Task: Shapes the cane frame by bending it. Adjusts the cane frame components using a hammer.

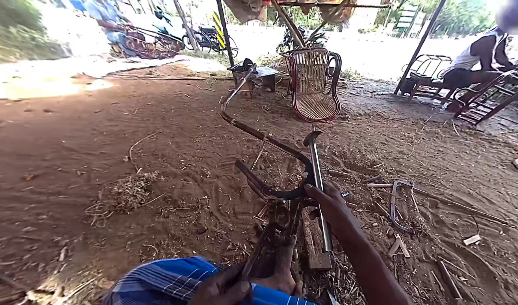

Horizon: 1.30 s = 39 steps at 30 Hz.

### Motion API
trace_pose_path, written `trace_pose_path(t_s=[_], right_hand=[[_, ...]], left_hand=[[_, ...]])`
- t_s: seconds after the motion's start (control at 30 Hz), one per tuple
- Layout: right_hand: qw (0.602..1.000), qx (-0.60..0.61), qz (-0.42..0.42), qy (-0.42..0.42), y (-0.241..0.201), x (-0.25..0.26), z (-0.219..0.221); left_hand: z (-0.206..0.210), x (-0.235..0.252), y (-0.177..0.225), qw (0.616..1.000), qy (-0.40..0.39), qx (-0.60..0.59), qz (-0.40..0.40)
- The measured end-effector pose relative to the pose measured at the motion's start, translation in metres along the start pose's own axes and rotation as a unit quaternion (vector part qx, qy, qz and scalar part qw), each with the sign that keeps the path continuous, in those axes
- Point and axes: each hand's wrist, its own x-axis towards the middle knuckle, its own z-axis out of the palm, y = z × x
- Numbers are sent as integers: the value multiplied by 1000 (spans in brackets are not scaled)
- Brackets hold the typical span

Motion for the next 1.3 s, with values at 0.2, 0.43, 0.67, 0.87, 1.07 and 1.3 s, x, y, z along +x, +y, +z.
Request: trace_pose_path(t_s=[0.2, 0.43, 0.67, 0.87, 1.07, 1.3], right_hand=[[1000, 7, -13, 12, 5, 3, 6], [1000, 26, -18, -1, 3, -5, 11], [1000, -18, -25, -2, 8, -11, 12], [984, -153, -73, 45, 5, -48, -18], [993, -108, -53, 5, 17, -120, -72], [972, -211, -75, 76, 27, -95, -70]], left_hand=[[43, 54, 10, 983, 98, -148, 50], [87, 114, 32, 944, 177, -244, 134], [102, 147, 50, 921, 231, -282, 135], [101, 146, 51, 933, 194, -279, 118], [95, 142, 46, 942, 200, -244, 117], [90, 133, 41, 956, 198, -154, 150]])
